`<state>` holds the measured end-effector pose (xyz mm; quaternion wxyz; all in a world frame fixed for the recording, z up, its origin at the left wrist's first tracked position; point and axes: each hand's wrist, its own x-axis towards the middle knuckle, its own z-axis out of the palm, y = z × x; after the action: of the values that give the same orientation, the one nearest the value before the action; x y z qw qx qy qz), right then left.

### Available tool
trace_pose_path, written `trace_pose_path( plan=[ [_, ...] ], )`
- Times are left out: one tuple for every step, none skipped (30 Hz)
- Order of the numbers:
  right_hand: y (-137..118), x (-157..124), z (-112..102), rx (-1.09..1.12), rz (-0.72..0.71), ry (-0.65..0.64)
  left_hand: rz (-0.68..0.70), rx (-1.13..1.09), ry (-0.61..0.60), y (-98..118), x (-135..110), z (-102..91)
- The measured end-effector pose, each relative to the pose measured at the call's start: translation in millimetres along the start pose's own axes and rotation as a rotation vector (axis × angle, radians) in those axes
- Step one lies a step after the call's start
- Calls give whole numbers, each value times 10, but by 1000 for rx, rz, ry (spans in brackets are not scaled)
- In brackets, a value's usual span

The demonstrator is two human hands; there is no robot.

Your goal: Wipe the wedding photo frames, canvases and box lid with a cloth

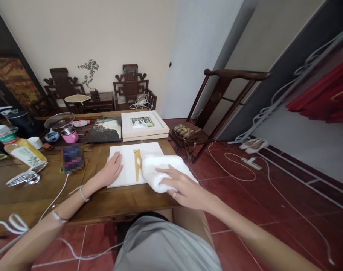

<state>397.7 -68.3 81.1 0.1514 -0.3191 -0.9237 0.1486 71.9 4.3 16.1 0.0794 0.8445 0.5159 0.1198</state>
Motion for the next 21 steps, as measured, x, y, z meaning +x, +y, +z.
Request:
trace_pose_path(
  plan=[
    [31, 58, 40, -20, 8, 20, 6, 3, -1, 3, -2, -9],
    [78, 130, 79, -41, 13, 37, 14, 5, -4, 5, -4, -16],
    [135, 213, 114, -61, 15, 52, 23, 6, -8, 4, -6, -22],
    [198, 304, 142, -78, 15, 61, 28, 6, -11, 2, -8, -25],
    [264, 400, 160, -92, 14, 67, 30, 6, -12, -2, -8, -25],
    [328, 498, 169, -103, 14, 70, 29, 5, -10, -7, -8, -23],
    [389, 597, 169, -112, 15, 69, 29, 5, -7, -13, -7, -20],
    [446, 694, 164, -122, 18, 66, 29, 4, -4, -19, -6, -15],
    [497, 786, 155, -134, 24, 63, 29, 3, -1, -24, -4, -12],
    [542, 871, 147, -149, 35, 60, 30, 2, 1, -28, -3, -9],
    [580, 946, 141, -165, 49, 57, 31, 0, 0, -31, -2, -8],
    [610, 1008, 139, -182, 63, 56, 33, -3, -3, -31, -2, -10],
    [630, 1054, 141, -197, 77, 56, 34, -6, -8, -28, -2, -14],
    [638, 1081, 147, -209, 89, 55, 33, -9, -13, -23, -3, -20],
    [633, 1089, 156, -216, 94, 53, 31, -13, -18, -15, -5, -26],
    [613, 1075, 166, -219, 90, 49, 27, -16, -23, -7, -6, -33],
    [577, 1040, 174, -221, 77, 43, 21, -19, -28, 2, -7, -38],
    [525, 985, 179, -218, 58, 36, 13, -20, -31, 10, -7, -42],
    [458, 912, 181, -212, 36, 26, 6, -22, -33, 17, -6, -44],
    [377, 824, 178, -203, 17, 15, 2, -23, -32, 22, -5, -44],
    [284, 725, 173, -193, 2, -1, 0, -24, -31, 26, -3, -42]
  ],
)
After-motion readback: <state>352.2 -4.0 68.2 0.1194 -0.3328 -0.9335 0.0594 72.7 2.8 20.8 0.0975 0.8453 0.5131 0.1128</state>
